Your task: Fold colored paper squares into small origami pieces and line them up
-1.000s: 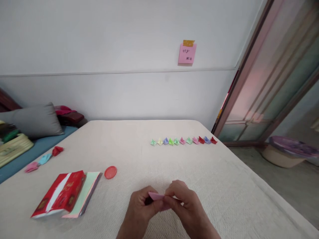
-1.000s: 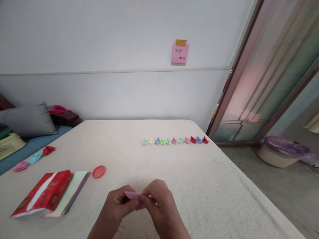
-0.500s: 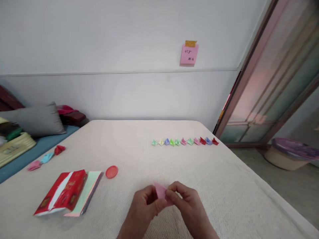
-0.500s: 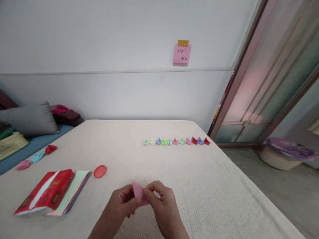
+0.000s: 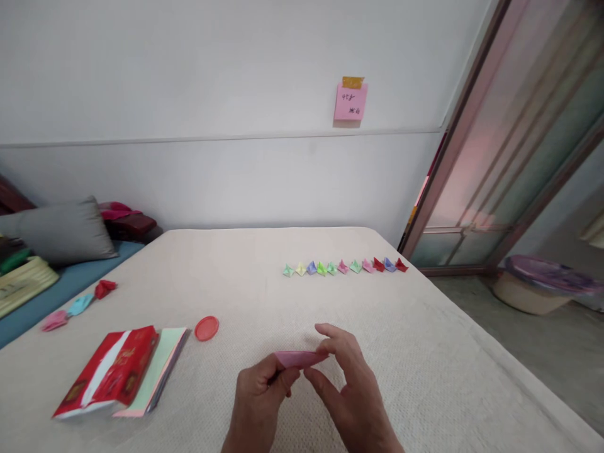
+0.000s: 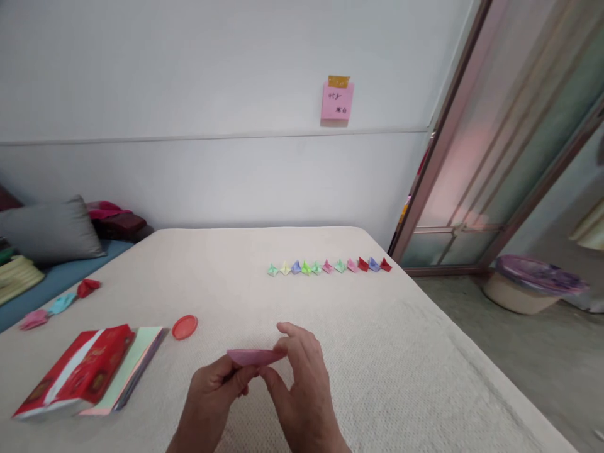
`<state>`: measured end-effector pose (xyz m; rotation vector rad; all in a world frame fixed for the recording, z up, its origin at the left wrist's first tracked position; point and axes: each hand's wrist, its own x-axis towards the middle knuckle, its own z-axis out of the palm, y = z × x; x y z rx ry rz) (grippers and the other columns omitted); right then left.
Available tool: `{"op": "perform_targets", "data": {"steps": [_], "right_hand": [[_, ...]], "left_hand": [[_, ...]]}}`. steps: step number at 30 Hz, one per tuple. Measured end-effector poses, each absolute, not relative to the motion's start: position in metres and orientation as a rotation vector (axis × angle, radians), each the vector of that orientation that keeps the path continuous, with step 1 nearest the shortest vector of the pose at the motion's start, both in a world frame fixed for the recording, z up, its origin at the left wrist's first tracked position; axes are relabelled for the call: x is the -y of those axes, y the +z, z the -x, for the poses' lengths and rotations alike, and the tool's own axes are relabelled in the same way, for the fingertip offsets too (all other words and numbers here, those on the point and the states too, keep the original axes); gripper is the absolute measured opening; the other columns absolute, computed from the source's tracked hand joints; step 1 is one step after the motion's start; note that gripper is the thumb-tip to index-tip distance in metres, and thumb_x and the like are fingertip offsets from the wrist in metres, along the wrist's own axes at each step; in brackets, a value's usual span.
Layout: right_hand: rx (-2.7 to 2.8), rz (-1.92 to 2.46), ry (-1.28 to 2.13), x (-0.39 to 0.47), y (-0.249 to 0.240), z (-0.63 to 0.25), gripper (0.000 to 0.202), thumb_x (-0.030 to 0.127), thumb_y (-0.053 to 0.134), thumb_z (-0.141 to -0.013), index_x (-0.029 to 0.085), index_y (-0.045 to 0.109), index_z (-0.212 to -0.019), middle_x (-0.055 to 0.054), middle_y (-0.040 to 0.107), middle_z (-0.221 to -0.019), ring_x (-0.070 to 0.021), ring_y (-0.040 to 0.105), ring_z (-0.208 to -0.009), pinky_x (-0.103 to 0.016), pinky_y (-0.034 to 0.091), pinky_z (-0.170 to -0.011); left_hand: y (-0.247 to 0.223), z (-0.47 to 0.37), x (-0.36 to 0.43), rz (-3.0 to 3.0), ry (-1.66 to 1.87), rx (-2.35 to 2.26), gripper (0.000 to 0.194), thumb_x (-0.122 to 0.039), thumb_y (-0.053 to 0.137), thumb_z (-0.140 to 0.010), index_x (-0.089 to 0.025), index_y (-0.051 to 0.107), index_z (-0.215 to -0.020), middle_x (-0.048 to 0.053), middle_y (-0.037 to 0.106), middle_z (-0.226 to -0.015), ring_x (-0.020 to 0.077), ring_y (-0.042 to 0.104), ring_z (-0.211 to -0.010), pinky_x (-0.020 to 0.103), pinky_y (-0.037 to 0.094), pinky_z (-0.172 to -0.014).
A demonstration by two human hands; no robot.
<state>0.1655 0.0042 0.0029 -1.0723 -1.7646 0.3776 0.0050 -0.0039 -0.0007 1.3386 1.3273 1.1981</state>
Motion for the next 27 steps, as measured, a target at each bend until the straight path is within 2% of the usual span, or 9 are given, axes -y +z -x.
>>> {"op": "perform_targets", "data": {"steps": [4, 8, 13, 18, 23, 25, 27], "right_hand": [[1.819, 1.057, 0.229, -0.003, 0.004, -0.166, 0.021, 0.010, 0.059, -0.081, 0.022, 0.053, -0.096, -0.011, 0.054, -0.119, -0.0286, 0.049, -0.111, -0.047, 0.046, -0.087], [1.871, 0.974, 0.012, -0.001, 0.006, -0.164, 0.026, 0.004, 0.055, -0.081, 0.019, 0.055, -0.103, -0.012, 0.053, -0.117, -0.0276, 0.048, -0.108, -0.045, 0.044, -0.087], [1.885, 0.921, -0.037, -0.001, 0.008, -0.161, 0.027, 0.000, 0.054, -0.080, 0.018, 0.058, -0.100, -0.012, 0.055, -0.115, -0.0268, 0.050, -0.105, -0.045, 0.043, -0.085], [1.770, 1.019, 0.252, -0.001, 0.007, -0.162, 0.014, 0.010, 0.059, -0.081, 0.021, 0.056, -0.088, -0.010, 0.056, -0.115, -0.0267, 0.052, -0.108, -0.044, 0.046, -0.087], [1.713, 1.077, 0.563, 0.000, 0.012, -0.164, 0.008, 0.017, 0.061, -0.082, 0.024, 0.061, -0.087, -0.009, 0.057, -0.118, -0.0275, 0.049, -0.114, -0.043, 0.043, -0.093], [1.675, 1.054, 0.641, 0.001, 0.014, -0.163, 0.008, 0.018, 0.059, -0.084, 0.024, 0.063, -0.080, -0.008, 0.059, -0.115, -0.0268, 0.050, -0.113, -0.042, 0.043, -0.092], [1.592, 1.029, 0.764, 0.000, 0.017, -0.163, 0.013, 0.018, 0.057, -0.085, 0.023, 0.063, -0.074, -0.008, 0.060, -0.113, -0.0265, 0.051, -0.111, -0.038, 0.046, -0.086]], "left_hand": [[-0.002, -0.004, 0.006, -1.341, 1.167, -1.349, 0.017, -0.033, 0.064, -0.077, -0.020, 0.075, -0.081, -0.001, 0.060, -0.057, 0.0134, 0.049, -0.055, 0.022, 0.039, -0.053], [-0.002, -0.004, 0.005, -1.325, 1.175, -1.379, 0.019, -0.035, 0.063, -0.078, -0.020, 0.074, -0.080, 0.000, 0.065, -0.063, 0.0132, 0.051, -0.054, 0.022, 0.040, -0.052], [-0.005, -0.002, 0.004, -1.347, 1.196, -1.408, 0.022, -0.038, 0.062, -0.079, -0.022, 0.074, -0.088, -0.001, 0.064, -0.063, 0.0127, 0.051, -0.053, 0.021, 0.041, -0.051], [-0.002, -0.001, 0.006, -1.509, 1.153, -1.419, 0.022, -0.037, 0.059, -0.082, -0.022, 0.075, -0.082, -0.001, 0.060, -0.056, 0.0143, 0.050, -0.054, 0.023, 0.039, -0.052], [0.011, -0.009, 0.010, -1.549, 1.116, -1.303, 0.020, -0.033, 0.059, -0.083, -0.026, 0.075, -0.092, 0.002, 0.069, -0.071, 0.0159, 0.051, -0.060, 0.024, 0.040, -0.058], [0.014, -0.010, 0.011, -1.551, 1.100, -1.285, 0.019, -0.033, 0.059, -0.083, -0.024, 0.075, -0.087, 0.002, 0.069, -0.071, 0.0156, 0.050, -0.059, 0.024, 0.039, -0.057], [0.014, -0.008, 0.010, -1.556, 1.076, -1.269, 0.020, -0.035, 0.061, -0.082, -0.020, 0.074, -0.077, 0.001, 0.063, -0.062, 0.0148, 0.047, -0.057, 0.024, 0.035, -0.055]]}}
